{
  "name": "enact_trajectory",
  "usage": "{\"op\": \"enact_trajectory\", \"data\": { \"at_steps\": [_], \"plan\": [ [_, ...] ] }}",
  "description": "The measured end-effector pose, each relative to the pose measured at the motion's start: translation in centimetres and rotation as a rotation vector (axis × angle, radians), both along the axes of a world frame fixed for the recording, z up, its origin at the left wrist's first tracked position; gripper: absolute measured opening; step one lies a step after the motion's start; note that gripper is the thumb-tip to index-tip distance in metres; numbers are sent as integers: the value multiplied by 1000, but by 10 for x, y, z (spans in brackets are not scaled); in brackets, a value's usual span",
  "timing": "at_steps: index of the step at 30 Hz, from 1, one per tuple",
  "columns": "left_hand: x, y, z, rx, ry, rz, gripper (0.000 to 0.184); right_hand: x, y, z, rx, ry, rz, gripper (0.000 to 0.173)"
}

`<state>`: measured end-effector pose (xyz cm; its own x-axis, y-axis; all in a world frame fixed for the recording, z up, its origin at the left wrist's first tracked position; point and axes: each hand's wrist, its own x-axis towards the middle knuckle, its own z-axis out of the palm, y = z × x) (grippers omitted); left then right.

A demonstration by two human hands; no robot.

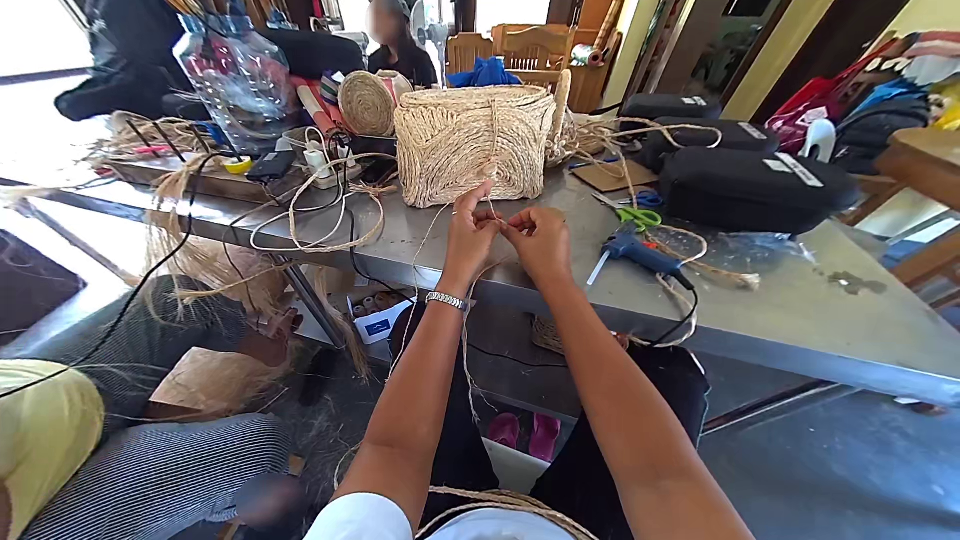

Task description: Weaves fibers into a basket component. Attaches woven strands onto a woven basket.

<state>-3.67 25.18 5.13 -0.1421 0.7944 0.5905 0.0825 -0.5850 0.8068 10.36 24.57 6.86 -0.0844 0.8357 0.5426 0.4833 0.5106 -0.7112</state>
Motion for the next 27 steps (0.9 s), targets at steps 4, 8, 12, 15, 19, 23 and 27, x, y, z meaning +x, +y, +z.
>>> {"op": "enact_trajectory", "data": {
  "at_steps": [4, 8, 12, 15, 19, 23, 27],
  "plan": [
    [0, 0, 0, 5, 55, 36, 60, -1, -2, 1, 3, -12, -48, 20],
    [0, -2, 2, 0, 83, 66, 60, 0, 0, -1, 6, -43, -36, 21],
    [1, -2, 1, -6, 114, 113, 59, 1, 2, -1, -3, -62, 13, 26],
    [2, -2, 3, -26, 131, 145, 58, 1, 4, -1, -9, -105, 58, 30],
    [1, -3, 3, -20, 127, 157, 58, 0, 5, -2, 6, -141, 106, 29],
    [1, -2, 2, -23, 103, 162, 58, 0, 6, -2, -31, -206, 137, 32],
    [1, -1, 1, -23, 37, 116, 57, 1, 7, -3, -43, -212, 137, 34]
  ]
}}
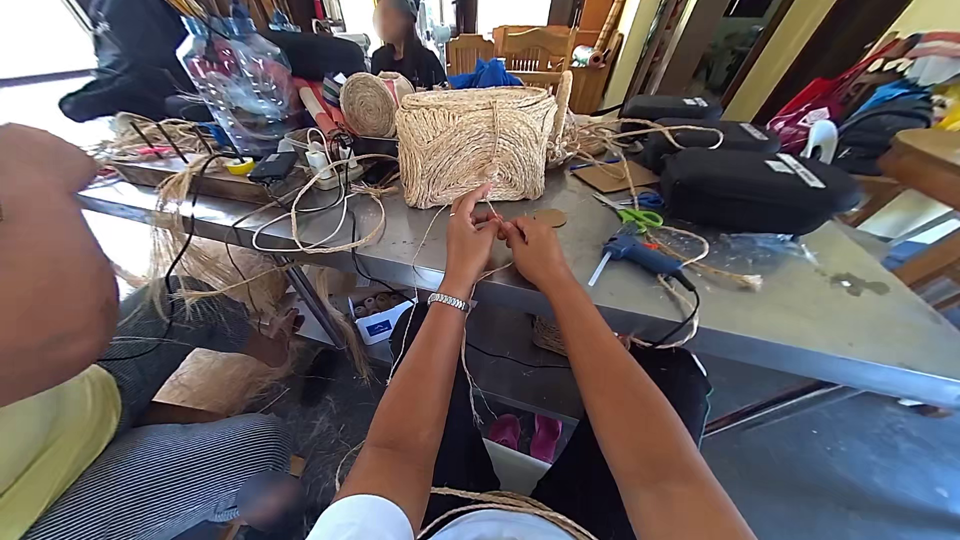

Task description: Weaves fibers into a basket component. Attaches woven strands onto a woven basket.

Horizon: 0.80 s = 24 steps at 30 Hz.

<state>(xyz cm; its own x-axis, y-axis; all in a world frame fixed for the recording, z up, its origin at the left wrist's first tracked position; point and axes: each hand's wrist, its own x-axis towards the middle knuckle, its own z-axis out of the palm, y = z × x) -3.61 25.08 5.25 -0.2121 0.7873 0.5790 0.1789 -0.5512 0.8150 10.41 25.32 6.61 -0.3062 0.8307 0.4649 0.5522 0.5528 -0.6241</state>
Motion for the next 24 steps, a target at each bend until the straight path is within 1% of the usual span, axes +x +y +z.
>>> {"op": "enact_trajectory", "data": {
  "at_steps": [6, 10, 14, 16, 19, 21, 22, 24],
  "plan": [
    [-1, 3, -2, 34, -72, -88, 57, 0, -1, 1, -8, -2, -6, 36],
    [-3, 4, -3, 20, -185, -164, 60, 0, 1, -1, 19, 29, 35, 33],
    [-4, 3, -4, 22, -211, -132, 63, -2, 1, -3, 38, -84, 63, 33],
    [-4, 3, -5, 34, -197, -78, 62, -2, 1, -2, 53, -77, 12, 37],
    [-2, 3, -5, 48, -165, -16, 63, -4, -2, -2, 133, 65, -146, 39],
    [-2, 3, -5, 48, -142, 10, 63, -5, -1, -2, 159, 116, -249, 39],
    [-2, 3, -5, 50, -151, 30, 62, -4, -1, -2, 121, 127, -283, 41],
    [-2, 2, -6, 73, -207, 66, 60, 2, 0, 2, -33, 185, -310, 48]
  ]
}}
